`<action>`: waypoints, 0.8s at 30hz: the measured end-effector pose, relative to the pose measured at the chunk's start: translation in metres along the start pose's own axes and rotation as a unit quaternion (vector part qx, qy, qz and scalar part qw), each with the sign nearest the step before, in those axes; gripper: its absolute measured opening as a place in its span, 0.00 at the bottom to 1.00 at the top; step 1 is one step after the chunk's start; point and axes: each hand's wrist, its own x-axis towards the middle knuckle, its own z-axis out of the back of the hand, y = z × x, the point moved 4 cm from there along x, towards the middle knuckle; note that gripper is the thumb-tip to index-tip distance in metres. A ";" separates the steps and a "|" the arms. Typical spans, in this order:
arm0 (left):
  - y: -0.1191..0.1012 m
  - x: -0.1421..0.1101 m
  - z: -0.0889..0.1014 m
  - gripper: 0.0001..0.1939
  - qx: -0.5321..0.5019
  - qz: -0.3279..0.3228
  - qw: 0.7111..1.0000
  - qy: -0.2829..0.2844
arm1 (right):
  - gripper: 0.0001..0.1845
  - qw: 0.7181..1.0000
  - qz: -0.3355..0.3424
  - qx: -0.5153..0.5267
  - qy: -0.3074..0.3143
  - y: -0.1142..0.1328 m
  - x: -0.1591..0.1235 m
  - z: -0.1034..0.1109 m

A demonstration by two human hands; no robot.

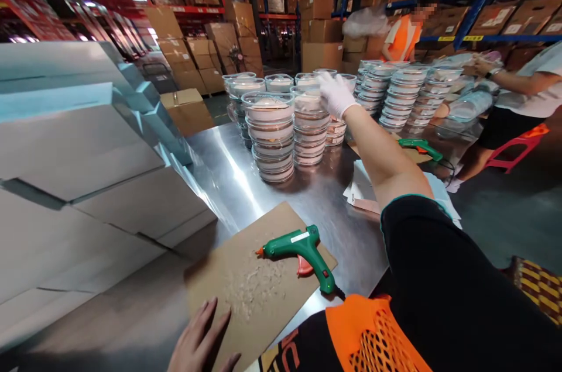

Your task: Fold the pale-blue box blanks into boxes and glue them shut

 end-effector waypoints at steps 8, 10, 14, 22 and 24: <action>-0.001 -0.001 -0.006 0.28 -0.011 0.034 0.999 -0.021 | 0.16 0.999 0.024 -0.041 0.022 0.072 -0.041 0.047; -0.004 0.000 -0.005 0.27 -0.012 0.037 0.999 -0.017 | 0.16 0.999 0.025 -0.034 0.025 0.080 -0.057 0.064; -0.009 0.008 -0.002 0.30 0.002 0.020 1.000 0.017 | 0.19 1.000 -0.017 0.008 0.023 0.099 -0.085 0.094; -0.023 0.047 -0.013 0.34 0.024 -0.026 0.997 0.074 | 0.22 0.981 -0.128 0.144 0.005 0.179 -0.253 0.087; -0.026 0.053 -0.022 0.33 0.024 -0.019 0.998 0.058 | 0.21 0.963 -0.183 0.175 0.092 0.206 -0.311 0.060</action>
